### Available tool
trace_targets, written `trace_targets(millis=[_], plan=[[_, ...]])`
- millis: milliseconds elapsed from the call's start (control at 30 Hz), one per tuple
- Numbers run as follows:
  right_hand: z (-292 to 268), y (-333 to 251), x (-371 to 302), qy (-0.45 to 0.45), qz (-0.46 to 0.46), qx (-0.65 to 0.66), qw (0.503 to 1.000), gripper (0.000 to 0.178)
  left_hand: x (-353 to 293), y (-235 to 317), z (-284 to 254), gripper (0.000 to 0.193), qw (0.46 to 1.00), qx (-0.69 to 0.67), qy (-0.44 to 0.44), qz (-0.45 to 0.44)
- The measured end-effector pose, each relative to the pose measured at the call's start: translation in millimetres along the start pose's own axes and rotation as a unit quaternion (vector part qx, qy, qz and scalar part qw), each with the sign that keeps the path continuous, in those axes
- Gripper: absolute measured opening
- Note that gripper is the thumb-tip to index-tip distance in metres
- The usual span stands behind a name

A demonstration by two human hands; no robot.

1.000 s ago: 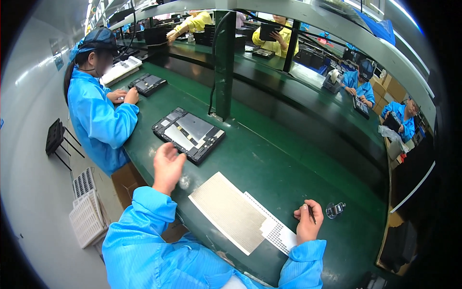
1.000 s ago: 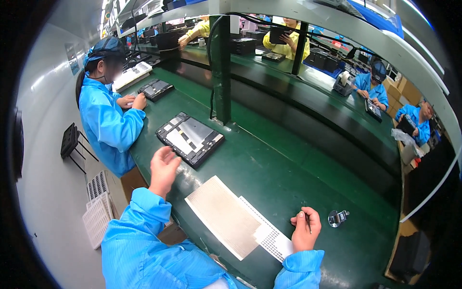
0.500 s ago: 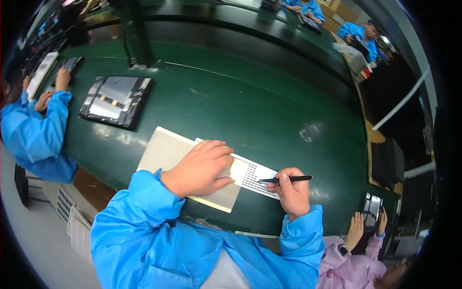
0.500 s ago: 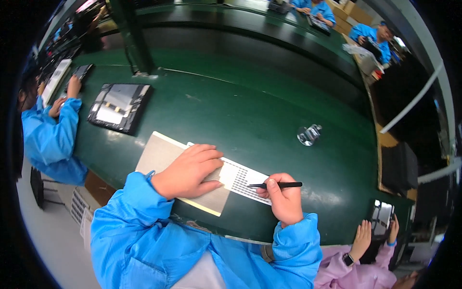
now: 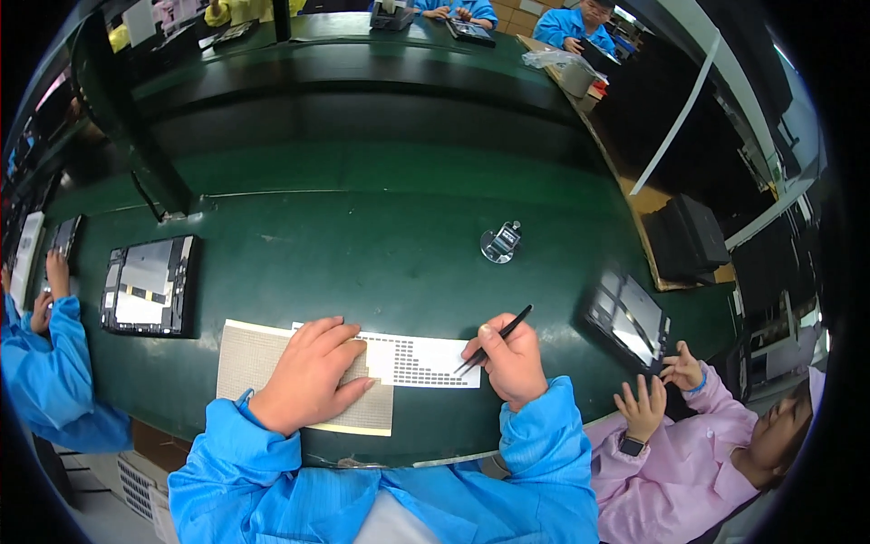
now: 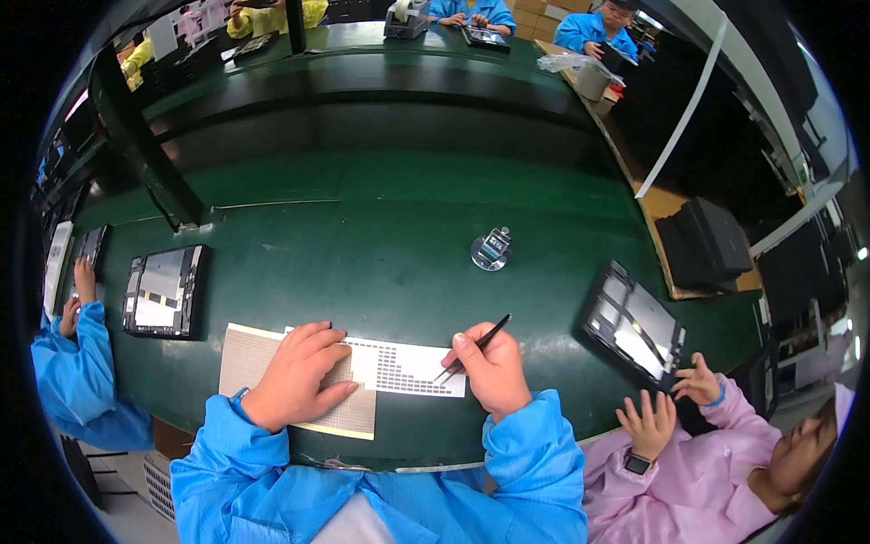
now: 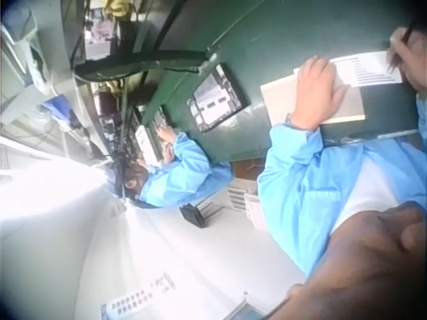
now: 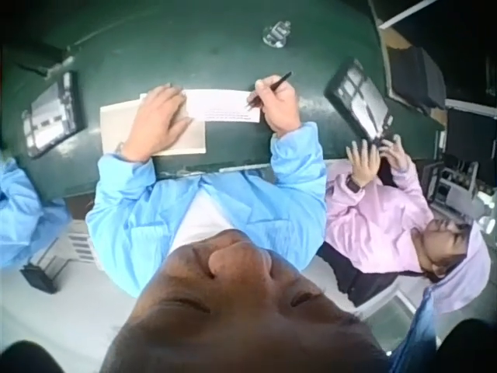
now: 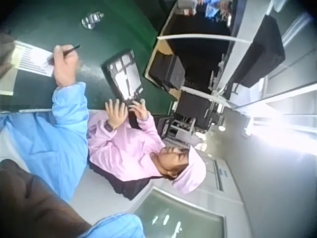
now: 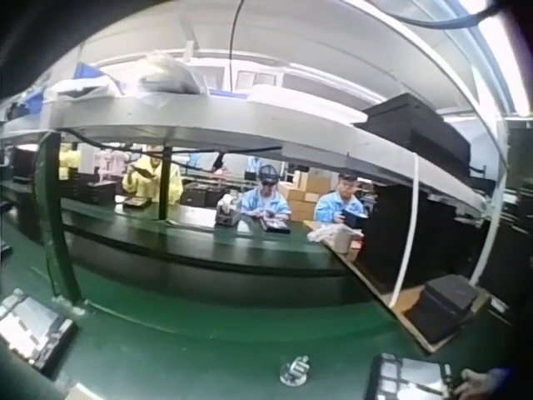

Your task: The person assembles internal components and a screen frame into a tablet using a small hand tool.

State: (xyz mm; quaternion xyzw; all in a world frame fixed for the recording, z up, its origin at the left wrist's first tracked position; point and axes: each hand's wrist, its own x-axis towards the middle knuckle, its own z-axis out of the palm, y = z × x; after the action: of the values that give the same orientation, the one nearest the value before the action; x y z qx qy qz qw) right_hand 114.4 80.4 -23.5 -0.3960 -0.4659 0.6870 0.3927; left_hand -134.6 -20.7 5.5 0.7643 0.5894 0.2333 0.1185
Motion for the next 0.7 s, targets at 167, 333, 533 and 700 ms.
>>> trace_targets(millis=[167, 333, 533, 700], plan=[[2.0, -2.3, -0.2, -0.007, -0.009, -0.017, 1.0, 0.008, 0.7, -0.6, -0.4, 0.042, 1.0, -0.002, -0.014, 0.01], [-3.9, -16.3, -4.2, -0.019, -0.001, 0.058, 0.998, 0.015, 1.6, 2.2, 1.8, 0.04, 1.0, 0.011, -0.019, 0.004], [-28.4, -60.6, -20.1, 0.089, -0.224, -0.073, 0.968, 0.016, 6.2, 9.5, 3.2, 0.04, 1.0, 0.013, -0.014, -0.002], [-111.0, -90.1, 0.8, 0.295, -0.207, -0.423, 0.831, 0.02, -0.7, 3.8, 3.4, 0.039, 0.999, 0.008, 0.028, -0.027]])
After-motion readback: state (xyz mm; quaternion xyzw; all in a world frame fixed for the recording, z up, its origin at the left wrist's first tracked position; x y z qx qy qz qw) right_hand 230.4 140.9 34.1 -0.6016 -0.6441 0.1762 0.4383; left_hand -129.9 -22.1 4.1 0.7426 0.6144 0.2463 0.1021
